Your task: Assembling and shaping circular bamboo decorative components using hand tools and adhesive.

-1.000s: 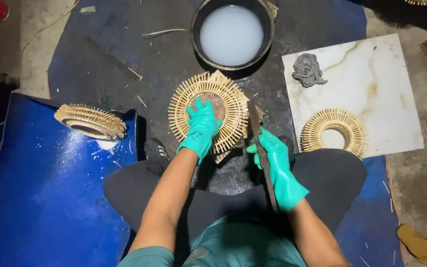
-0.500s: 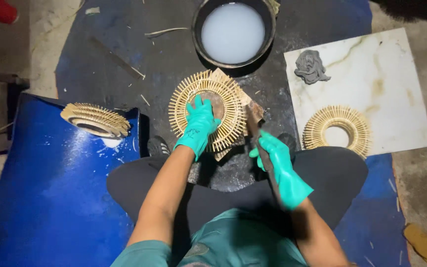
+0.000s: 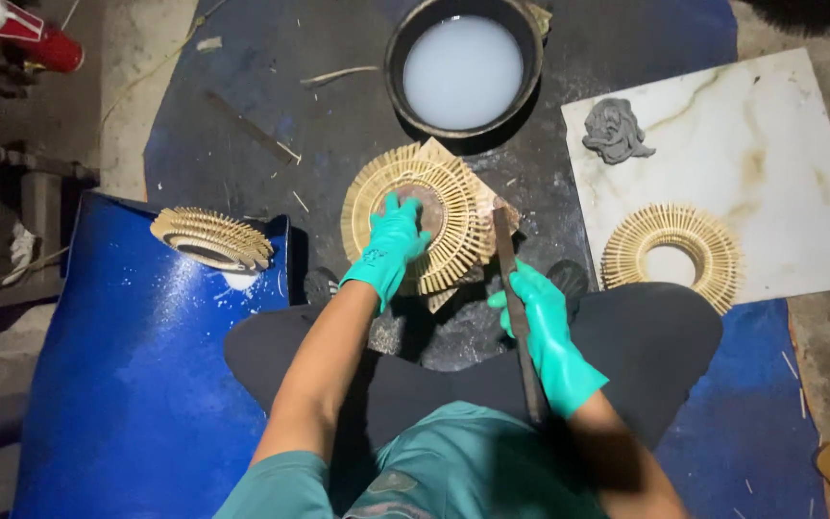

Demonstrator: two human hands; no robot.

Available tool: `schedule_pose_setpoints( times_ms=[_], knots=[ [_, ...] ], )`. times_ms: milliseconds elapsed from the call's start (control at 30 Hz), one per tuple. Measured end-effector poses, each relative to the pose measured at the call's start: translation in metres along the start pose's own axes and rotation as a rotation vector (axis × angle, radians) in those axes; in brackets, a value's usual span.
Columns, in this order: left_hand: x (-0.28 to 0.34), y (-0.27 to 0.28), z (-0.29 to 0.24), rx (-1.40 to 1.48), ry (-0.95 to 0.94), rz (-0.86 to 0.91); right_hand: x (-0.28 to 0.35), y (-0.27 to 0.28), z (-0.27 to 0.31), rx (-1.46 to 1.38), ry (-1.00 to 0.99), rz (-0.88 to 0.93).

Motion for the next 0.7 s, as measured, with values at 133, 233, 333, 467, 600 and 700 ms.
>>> schedule_pose_setpoints(
  times_ms=[133,233,333,467,600,700],
  knots=[
    [-0.006,-0.025,0.013,0.054,0.068,-0.096,-0.002,0.001,-0.002,0.036,-0.074,0.083],
    [0.001,-0.019,0.016,0.021,0.017,-0.165,0.005,0.002,-0.005,0.022,-0.151,0.031],
    [0.003,-0.005,0.013,0.038,0.02,-0.128,-0.009,-0.001,-0.007,-0.021,-0.03,0.094],
    [0.003,-0.012,0.02,0.069,-0.032,-0.115,-0.016,0.003,-0.017,-0.011,-0.067,0.066],
    [-0.002,0.01,0.003,-0.03,-0.039,-0.022,-0.026,0.003,-0.013,0.125,-0.102,0.155],
    [0.012,0.041,-0.021,-0.018,0.091,0.071,0.004,-0.003,0.005,0.0,0.088,0.049]
  ],
)
Point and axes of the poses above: each hand's wrist, its own x-axis away from the middle knuckle, its own y-axis out of the back of the hand, z = x × y, the point moved 4 cm from there along -x, towards the middle knuckle, and after that the axes turned 15 degrees about -z, right-handed, at the moved point
